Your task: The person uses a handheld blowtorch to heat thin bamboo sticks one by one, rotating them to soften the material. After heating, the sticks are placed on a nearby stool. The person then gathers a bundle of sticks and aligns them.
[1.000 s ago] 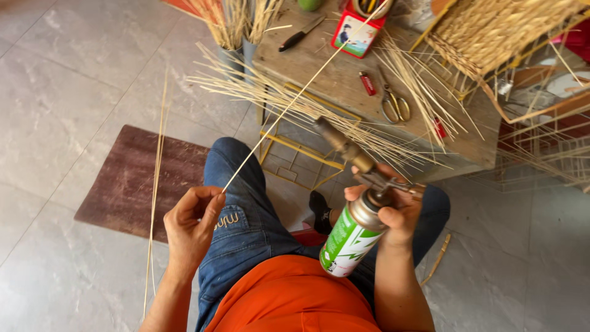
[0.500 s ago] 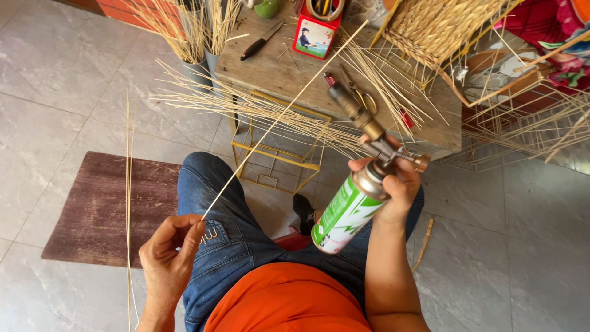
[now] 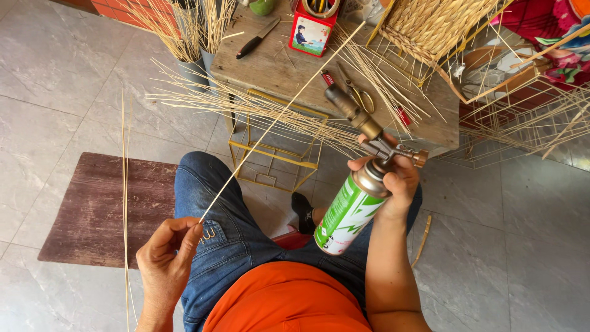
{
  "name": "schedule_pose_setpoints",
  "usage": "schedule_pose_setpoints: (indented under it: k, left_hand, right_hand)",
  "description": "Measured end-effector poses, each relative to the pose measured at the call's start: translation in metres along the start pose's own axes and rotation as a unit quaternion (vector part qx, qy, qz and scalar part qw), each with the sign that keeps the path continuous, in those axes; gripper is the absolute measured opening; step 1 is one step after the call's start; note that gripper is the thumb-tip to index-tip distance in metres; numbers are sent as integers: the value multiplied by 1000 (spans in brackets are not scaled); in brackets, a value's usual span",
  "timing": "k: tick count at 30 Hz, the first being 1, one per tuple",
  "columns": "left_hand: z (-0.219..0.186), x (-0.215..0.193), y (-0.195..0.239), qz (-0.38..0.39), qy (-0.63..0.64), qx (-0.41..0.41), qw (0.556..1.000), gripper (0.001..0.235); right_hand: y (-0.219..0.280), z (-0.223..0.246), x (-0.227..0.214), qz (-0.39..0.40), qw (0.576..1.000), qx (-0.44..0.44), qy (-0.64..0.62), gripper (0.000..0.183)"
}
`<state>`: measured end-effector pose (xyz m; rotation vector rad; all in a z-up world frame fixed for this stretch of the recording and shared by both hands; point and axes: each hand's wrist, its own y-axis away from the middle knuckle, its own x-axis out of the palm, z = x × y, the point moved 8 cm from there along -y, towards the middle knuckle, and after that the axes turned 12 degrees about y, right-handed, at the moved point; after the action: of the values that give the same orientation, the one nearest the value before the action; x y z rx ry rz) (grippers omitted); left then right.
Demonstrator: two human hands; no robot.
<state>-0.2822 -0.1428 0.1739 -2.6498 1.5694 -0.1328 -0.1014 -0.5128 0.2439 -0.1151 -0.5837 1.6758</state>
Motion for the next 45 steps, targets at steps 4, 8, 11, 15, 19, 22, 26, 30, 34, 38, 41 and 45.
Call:
schedule_pose_setpoints:
  k: [4, 8, 11, 15, 19, 22, 26, 30, 34, 38, 41, 45]
  left_hand:
    - [0, 0, -2, 2, -6, 2, 1000, 13]
    - [-1, -1, -1, 5, 1, 5, 1000, 14]
    - [1, -1, 0, 3, 8, -13, 1000, 13]
    - [-4, 3, -3, 3, 22, -4, 1000, 11]
    - [-10, 8, -10, -13, 27, 14, 999, 7]
    - [-13, 15, -21, -20, 36, 19, 999, 7]
    - [-21, 24, -36, -26, 38, 36, 998, 7]
    - [-30, 33, -47, -19, 47, 53, 997, 7]
    - [-35, 38, -50, -11, 36, 61, 997, 7]
    - [-37, 41, -49, -1, 32, 61, 998, 8]
    - [-38, 43, -47, 7, 15, 55, 998, 8]
    - [-39, 53, -43, 11, 35, 61, 997, 10]
  right_hand:
    - [-2, 3, 0, 7, 1000, -5, -3, 75]
    - [-21, 13, -10, -25, 999, -37, -7, 74]
    - [-32, 19, -17, -65, 996, -55, 10, 75]
    - [-30, 22, -16, -63, 996, -58, 19, 75]
    - [-8, 11, -1, -13, 1000, -16, 23, 78]
    - [11, -1, 16, 44, 999, 15, 4, 77]
    - [29, -16, 37, 119, 991, 50, -40, 73]
    - [39, -26, 51, 172, 980, 81, -55, 72]
    - [34, -25, 53, 164, 984, 59, -33, 70]
    - [14, -19, 45, 112, 992, 37, -36, 71]
    - [1, -11, 36, 62, 998, 17, -30, 76]
    - [-5, -1, 35, 28, 997, 3, -72, 90]
